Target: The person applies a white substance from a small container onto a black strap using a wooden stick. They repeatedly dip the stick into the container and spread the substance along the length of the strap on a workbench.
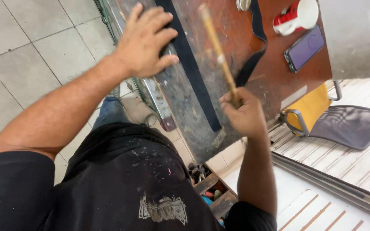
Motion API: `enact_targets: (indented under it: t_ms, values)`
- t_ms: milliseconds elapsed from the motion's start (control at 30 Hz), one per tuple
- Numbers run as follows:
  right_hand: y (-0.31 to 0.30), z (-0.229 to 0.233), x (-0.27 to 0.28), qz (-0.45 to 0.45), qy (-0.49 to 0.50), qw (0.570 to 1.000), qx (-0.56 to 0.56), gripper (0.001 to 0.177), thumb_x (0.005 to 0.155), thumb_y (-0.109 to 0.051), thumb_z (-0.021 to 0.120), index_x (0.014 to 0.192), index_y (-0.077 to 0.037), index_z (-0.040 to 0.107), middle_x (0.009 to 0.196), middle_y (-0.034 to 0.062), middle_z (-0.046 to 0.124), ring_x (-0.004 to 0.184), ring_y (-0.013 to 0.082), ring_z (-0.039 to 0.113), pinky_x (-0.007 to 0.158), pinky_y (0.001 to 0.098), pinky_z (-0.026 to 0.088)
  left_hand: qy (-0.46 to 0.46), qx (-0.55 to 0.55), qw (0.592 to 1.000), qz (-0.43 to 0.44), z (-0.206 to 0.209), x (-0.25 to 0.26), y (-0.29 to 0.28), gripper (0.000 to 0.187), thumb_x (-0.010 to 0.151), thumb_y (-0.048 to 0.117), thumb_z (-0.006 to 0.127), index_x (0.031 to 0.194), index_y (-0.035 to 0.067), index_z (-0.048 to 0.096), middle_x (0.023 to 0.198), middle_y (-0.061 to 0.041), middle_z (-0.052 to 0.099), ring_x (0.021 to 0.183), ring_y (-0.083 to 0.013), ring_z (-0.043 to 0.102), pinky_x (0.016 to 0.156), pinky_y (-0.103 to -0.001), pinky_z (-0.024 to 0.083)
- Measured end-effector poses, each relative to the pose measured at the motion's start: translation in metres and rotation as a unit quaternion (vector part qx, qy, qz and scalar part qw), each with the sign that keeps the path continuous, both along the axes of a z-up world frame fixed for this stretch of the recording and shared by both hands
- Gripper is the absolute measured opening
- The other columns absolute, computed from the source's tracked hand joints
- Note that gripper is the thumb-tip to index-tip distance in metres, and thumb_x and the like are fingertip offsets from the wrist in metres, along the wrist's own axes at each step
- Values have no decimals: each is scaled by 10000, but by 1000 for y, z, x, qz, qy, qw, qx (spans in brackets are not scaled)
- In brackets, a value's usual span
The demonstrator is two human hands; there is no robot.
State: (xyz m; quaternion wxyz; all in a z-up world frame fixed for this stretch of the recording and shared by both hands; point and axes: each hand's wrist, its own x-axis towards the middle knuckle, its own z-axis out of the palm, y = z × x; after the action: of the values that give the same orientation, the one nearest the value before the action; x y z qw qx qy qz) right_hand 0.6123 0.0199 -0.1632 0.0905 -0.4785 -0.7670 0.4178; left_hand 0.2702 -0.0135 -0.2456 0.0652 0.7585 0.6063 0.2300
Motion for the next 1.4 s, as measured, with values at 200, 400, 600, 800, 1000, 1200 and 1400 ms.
enact_targets:
  t_ms: [200, 400, 600, 800, 1000, 1200, 1400]
  values:
    - [-45, 4, 21, -80, -19, 995, 55, 150, 871, -73, 679, 953, -189, 631, 1009, -44, 771, 719, 59, 608, 663, 270, 510, 31, 146, 976, 157, 17, 54, -28, 309, 942, 387, 829, 1132, 187, 690, 1079, -112, 653, 981, -377, 583, 685, -541, 416]
    - [-69, 5, 41, -92, 137, 985, 55, 121, 983, -37, 626, 931, -143, 603, 934, 30, 769, 470, 51, 440, 426, 217, 377, 41, 73, 986, 145, 7, 120, -35, 615, 922, 691, 734, 1207, 145, 733, 1317, -186, 540, 1339, -401, 390, 1096, -769, 137]
    - [-81, 1, 40, -34, 66, 989, 127, 177, 878, -5, 733, 999, -100, 645, 1029, 92, 749, 936, 175, 737, 839, 314, 636, 24, -64, 985, 159, 18, 129, -40, 747, 914, 724, 574, 1404, 160, 574, 1562, -157, 367, 1498, -383, 220, 1101, -839, 62]
    - [-83, -14, 39, 115, -33, 947, 299, 364, 818, -10, 750, 1147, -87, 613, 1022, 66, 764, 695, 231, 678, 611, 382, 526, 47, -18, 984, 168, 20, 124, -44, 633, 944, 660, 672, 1357, 181, 641, 1506, -115, 455, 1353, -368, 413, 985, -737, 300]
    - [-48, -50, 54, 270, 88, 834, 473, 283, 690, 99, 620, 881, -107, 654, 844, 19, 692, 691, 169, 658, 552, 295, 485, 64, 32, 983, 168, -1, 121, -37, 628, 1014, 649, 585, 1376, 137, 621, 1530, -121, 475, 1357, -332, 413, 933, -665, 310]
    - [-33, -47, 70, 340, 22, 849, 404, 554, 597, -67, 687, 1138, -172, 628, 1159, 7, 675, 857, 180, 706, 521, 329, 536, 34, -51, 974, 220, 2, 134, -35, 585, 992, 620, 544, 1416, 219, 585, 1647, -140, 358, 1538, -399, 205, 1082, -849, 9]
    - [-3, -50, 70, 460, 45, 755, 465, 525, 579, -111, 686, 1097, -193, 656, 983, -37, 703, 684, 206, 674, 526, 353, 485, 63, 6, 967, 247, -8, 137, -39, 651, 978, 661, 604, 1419, 185, 656, 1598, -152, 432, 1483, -379, 259, 996, -769, 188]
